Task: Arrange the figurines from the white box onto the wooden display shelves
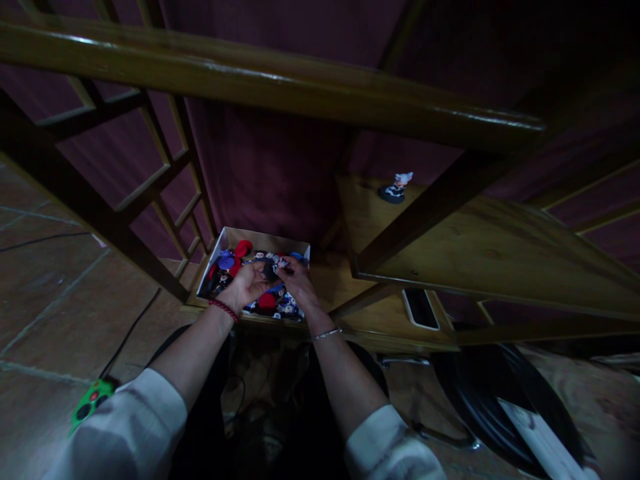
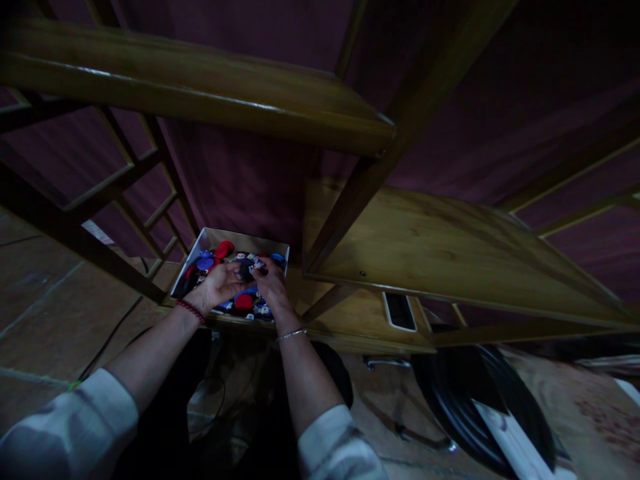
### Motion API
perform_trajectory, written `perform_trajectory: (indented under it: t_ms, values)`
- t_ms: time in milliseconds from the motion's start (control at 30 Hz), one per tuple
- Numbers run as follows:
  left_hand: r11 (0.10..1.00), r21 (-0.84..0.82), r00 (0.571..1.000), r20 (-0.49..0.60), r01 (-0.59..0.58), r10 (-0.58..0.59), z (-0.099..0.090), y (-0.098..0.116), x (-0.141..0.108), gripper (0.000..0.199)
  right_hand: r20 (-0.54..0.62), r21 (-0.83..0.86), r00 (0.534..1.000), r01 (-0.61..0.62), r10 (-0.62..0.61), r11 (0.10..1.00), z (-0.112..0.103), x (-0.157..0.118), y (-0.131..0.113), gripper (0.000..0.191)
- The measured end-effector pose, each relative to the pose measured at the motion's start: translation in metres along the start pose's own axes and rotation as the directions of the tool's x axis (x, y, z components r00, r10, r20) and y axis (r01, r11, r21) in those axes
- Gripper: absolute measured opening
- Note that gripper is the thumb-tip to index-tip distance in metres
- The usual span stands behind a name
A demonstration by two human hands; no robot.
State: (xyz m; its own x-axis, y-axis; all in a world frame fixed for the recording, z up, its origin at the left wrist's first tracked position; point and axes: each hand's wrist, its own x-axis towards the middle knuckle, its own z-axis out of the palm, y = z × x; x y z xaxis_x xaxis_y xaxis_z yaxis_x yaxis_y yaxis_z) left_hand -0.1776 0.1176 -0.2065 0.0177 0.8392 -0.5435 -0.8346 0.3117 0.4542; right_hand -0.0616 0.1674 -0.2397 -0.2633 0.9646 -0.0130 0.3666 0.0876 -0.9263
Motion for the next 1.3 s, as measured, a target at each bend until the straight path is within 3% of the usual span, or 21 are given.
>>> perform_trajectory:
  t_ms: [233,467,700,1300]
  values:
    - [1.0,-0.008,0.999,-0.04,-0.021,0.021,0.0,0.001,-0.007,0.019,-0.022,0.006,1.0,0.002,-0.002,1.0,-0.002,-0.001,-0.007,0.028]
    - [0.999,0.037,1.0,-0.007,-0.021,0.021,0.001,-0.002,-0.005,0.022,-0.028,-0.009,1.0,0.007,-0.008,1.0,-0.003,0.0,-0.001,0.028]
    - [0.998,0.051,0.999,0.04,-0.033,0.031,0.003,-0.006,-0.005,0.025,0.004,-0.028,1.0,0.029,-0.029,0.999,-0.007,-0.003,0.0,0.029]
    - [0.997,0.069,0.998,0.035,-0.047,0.045,0.004,-0.004,-0.008,0.031,0.077,-0.045,0.997,0.012,-0.009,0.999,-0.012,-0.007,-0.011,0.03]
